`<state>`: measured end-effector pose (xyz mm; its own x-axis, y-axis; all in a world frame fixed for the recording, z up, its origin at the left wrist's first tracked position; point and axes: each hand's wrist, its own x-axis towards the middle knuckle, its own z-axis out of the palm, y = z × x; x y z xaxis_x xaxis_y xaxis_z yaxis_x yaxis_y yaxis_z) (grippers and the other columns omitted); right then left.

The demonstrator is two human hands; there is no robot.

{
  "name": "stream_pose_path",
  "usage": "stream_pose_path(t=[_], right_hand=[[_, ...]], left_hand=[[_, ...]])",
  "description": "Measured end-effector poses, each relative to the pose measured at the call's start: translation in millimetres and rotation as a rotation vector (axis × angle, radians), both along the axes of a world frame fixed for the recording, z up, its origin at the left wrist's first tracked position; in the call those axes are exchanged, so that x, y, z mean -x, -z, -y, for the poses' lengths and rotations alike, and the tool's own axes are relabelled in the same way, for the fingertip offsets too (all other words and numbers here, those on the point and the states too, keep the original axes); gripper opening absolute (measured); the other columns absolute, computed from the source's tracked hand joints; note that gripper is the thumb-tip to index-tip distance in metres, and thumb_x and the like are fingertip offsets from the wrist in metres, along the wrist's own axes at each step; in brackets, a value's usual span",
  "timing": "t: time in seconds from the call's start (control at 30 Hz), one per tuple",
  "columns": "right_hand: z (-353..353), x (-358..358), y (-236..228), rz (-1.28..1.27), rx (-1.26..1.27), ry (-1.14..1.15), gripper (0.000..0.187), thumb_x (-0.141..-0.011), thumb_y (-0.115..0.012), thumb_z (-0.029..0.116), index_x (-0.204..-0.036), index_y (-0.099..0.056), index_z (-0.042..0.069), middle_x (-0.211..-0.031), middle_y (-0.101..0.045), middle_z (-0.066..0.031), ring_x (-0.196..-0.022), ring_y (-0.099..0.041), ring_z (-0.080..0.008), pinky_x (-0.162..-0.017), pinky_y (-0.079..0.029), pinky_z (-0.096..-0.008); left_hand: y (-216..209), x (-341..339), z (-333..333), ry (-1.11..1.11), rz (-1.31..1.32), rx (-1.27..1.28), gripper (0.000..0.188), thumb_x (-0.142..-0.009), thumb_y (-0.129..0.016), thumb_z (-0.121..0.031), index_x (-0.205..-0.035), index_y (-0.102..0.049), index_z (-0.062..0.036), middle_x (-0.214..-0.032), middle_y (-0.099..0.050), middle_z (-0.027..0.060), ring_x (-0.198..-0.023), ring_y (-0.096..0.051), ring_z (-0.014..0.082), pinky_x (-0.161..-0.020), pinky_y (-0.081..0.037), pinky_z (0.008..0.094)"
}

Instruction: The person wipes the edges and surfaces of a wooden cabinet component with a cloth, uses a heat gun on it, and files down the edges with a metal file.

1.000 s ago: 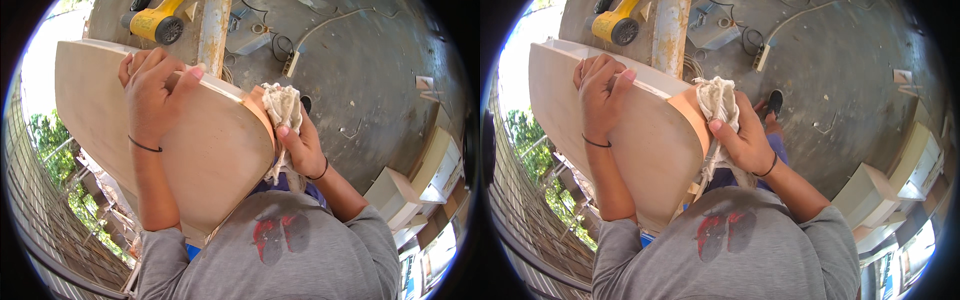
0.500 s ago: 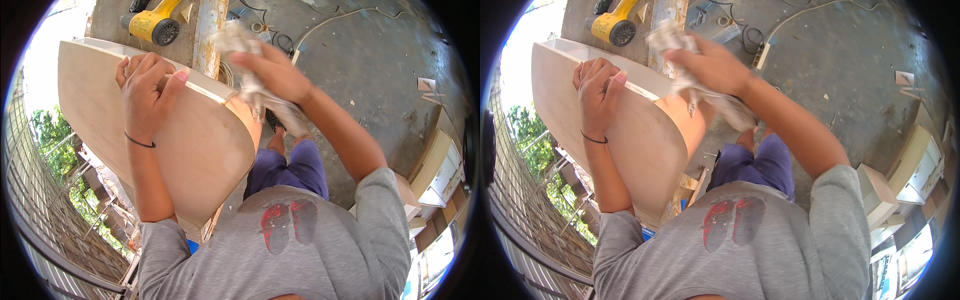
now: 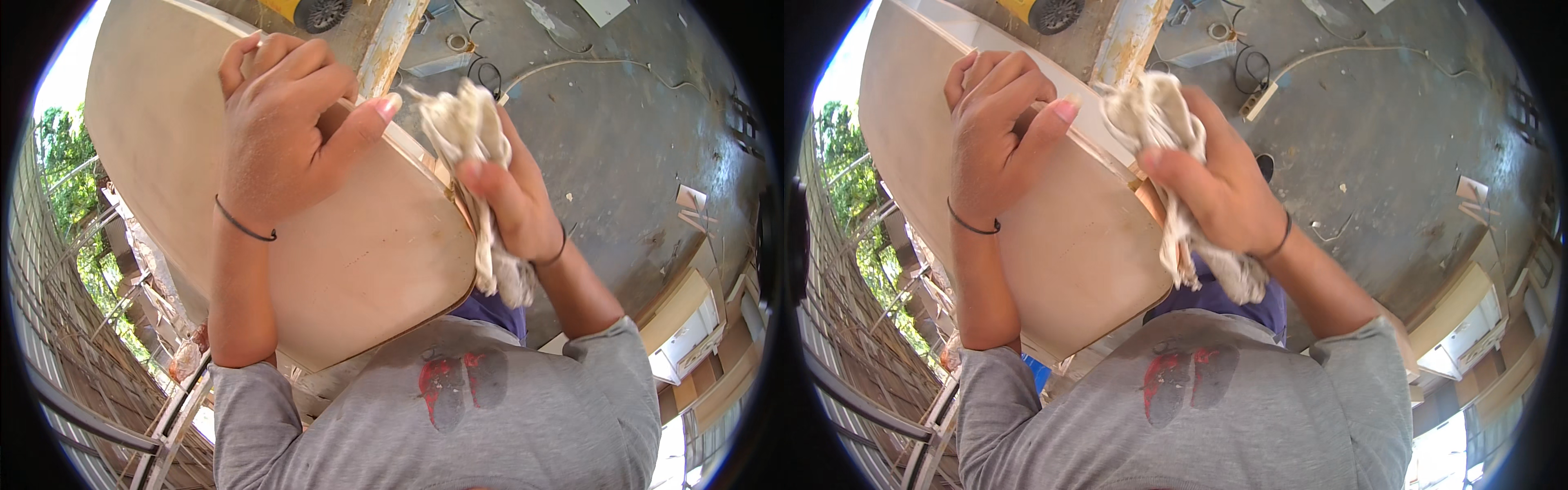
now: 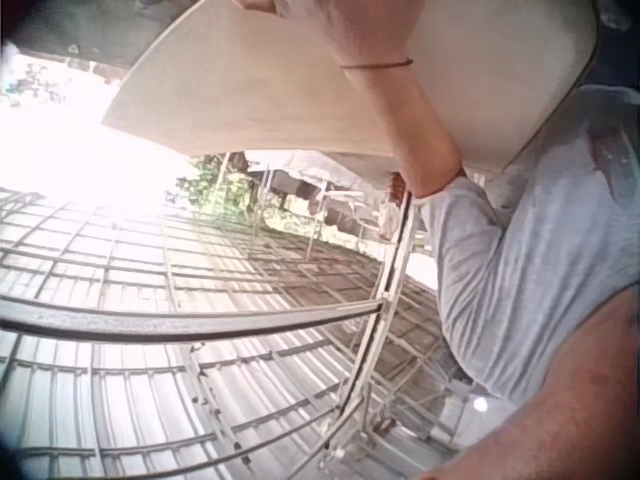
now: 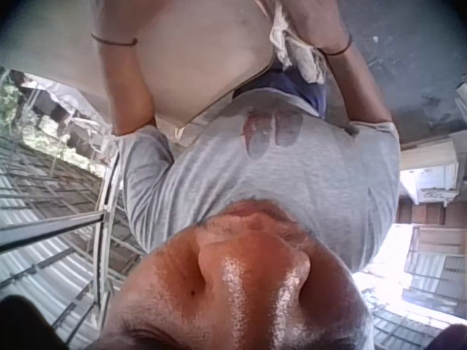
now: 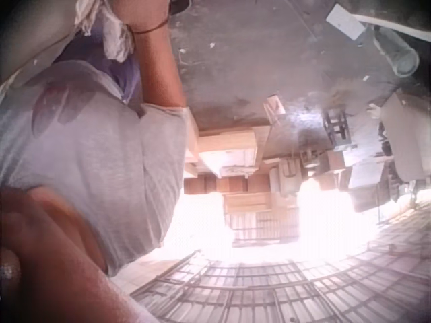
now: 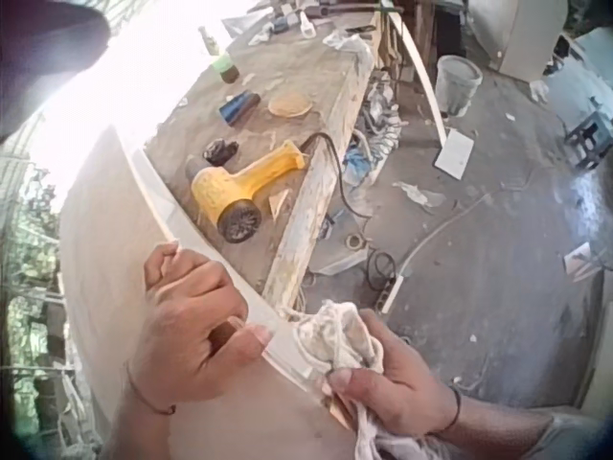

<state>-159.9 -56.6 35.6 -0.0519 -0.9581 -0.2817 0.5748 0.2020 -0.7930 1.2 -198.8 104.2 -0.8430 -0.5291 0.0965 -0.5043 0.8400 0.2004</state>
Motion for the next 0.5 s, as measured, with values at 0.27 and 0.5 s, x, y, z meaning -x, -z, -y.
stream_pose_path(t=[0.27, 0.5], right_hand=[[69, 13, 44, -0.505, -0.037, -0.201, 0.060, -0.088, -0.056, 0.033, -0.134, -0.041, -0.003, -0.117, -0.059, -0.0186, -0.104, -0.057, -0.0202, -0.093, -0.043, -0.0321], [-70, -18, 48, -0.122, 0.006, 0.083, 0.063, -0.085, -0.065, 0.030, -0.130, -0.038, -0.005, -0.121, -0.050, -0.0092, -0.112, -0.049, -0.0147, -0.097, -0.038, -0.0287]], left_hand=[[3, -7, 5, -0.016, 0.005, -0.024, 0.024, -0.080, -0.063, -0.025, -0.065, -0.057, -0.0079, -0.070, -0.050, 0.0019, -0.082, -0.051, 0.0222, -0.097, -0.027, 0.0429], [-18, -1, -1, -0.051, 0.086, -0.107, 0.019, -0.073, -0.063, -0.022, -0.065, -0.056, -0.0063, -0.071, -0.051, 0.0051, -0.080, -0.052, 0.0245, -0.097, -0.028, 0.0424]])
